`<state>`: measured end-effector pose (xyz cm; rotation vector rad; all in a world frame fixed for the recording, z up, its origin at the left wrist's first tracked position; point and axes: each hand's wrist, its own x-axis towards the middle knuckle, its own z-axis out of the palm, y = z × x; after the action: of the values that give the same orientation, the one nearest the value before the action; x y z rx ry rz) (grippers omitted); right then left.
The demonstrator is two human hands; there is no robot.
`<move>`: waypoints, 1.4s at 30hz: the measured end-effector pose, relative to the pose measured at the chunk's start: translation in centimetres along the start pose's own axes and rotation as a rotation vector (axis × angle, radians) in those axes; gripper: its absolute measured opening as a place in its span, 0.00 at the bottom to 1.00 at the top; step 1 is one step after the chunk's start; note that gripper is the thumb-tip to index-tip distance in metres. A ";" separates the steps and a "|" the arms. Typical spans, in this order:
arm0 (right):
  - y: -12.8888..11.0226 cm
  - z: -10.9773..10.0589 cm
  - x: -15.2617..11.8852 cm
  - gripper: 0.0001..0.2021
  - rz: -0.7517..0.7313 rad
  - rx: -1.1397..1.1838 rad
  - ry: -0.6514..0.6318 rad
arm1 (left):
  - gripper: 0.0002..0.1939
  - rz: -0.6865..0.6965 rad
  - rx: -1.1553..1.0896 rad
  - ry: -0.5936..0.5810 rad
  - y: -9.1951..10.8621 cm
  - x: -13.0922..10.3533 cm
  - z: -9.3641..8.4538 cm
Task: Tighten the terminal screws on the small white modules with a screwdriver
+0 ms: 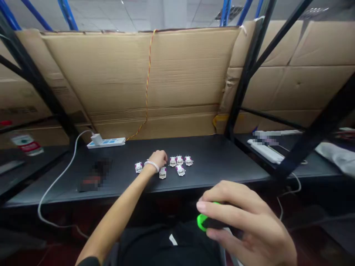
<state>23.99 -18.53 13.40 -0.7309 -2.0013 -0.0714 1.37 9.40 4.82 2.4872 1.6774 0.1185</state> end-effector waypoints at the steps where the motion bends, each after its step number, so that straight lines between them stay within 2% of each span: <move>1: 0.0 0.1 0.0 0.12 0.003 0.003 0.002 | 0.09 0.010 -0.003 0.001 -0.1 0.0 0.1; 8: 0.2 0.2 0.4 0.13 -0.030 0.003 -0.039 | 0.12 0.100 -0.030 -0.002 -1.1 -0.1 -0.2; 13: 0.2 0.3 0.4 0.14 0.009 -0.018 -0.030 | 0.07 0.088 -0.025 0.010 -1.7 -0.2 -0.1; 18: 0.8 0.1 0.6 0.16 -0.018 -0.017 -0.037 | 0.07 0.073 -0.034 0.017 -1.5 -0.4 -0.1; 20: 1.2 0.1 0.7 0.19 -0.024 0.035 -0.042 | 0.08 0.081 -0.045 0.039 -1.4 -0.6 -0.4; 22: 1.9 0.4 0.9 0.20 0.043 0.152 -0.028 | 0.09 0.102 -0.057 0.076 -1.2 -1.0 -1.0; 24: 2.9 1.3 1.0 0.18 0.177 0.320 0.032 | 0.11 0.150 -0.091 0.137 -1.0 -2.0 -1.7; 26: 4.2 2.8 1.2 0.13 0.249 0.470 0.157 | 0.10 0.247 -0.190 0.243 -0.5 -3.6 -2.4; 27: 4.9 3.7 1.4 0.10 0.277 0.471 0.195 | 0.10 0.310 -0.273 0.321 -0.1 -4.6 -2.7; 30: 6.7 6.3 2.0 0.03 0.388 0.224 0.097 | 0.09 0.438 -0.455 0.495 1.4 -8.2 -3.3; 32: 7.4 7.7 2.3 0.06 0.372 0.146 0.054 | 0.09 0.492 -0.544 0.589 2.4 -10.5 -3.3; 35: 7.6 8.8 2.4 0.07 0.303 0.147 0.093 | 0.08 0.577 -0.575 0.685 3.4 -12.9 -3.1; 39: 7.0 9.3 2.4 0.04 0.190 0.206 0.136 | 0.07 0.649 -0.563 0.796 3.9 -14.1 -2.9; 42: 7.0 9.8 2.5 0.04 0.144 0.224 0.147 | 0.08 0.669 -0.576 0.851 4.1 -14.2 -2.6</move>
<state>19.17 -8.39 8.53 -0.7018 -1.7773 0.1769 -0.55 -5.12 8.24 2.4932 0.6519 1.6329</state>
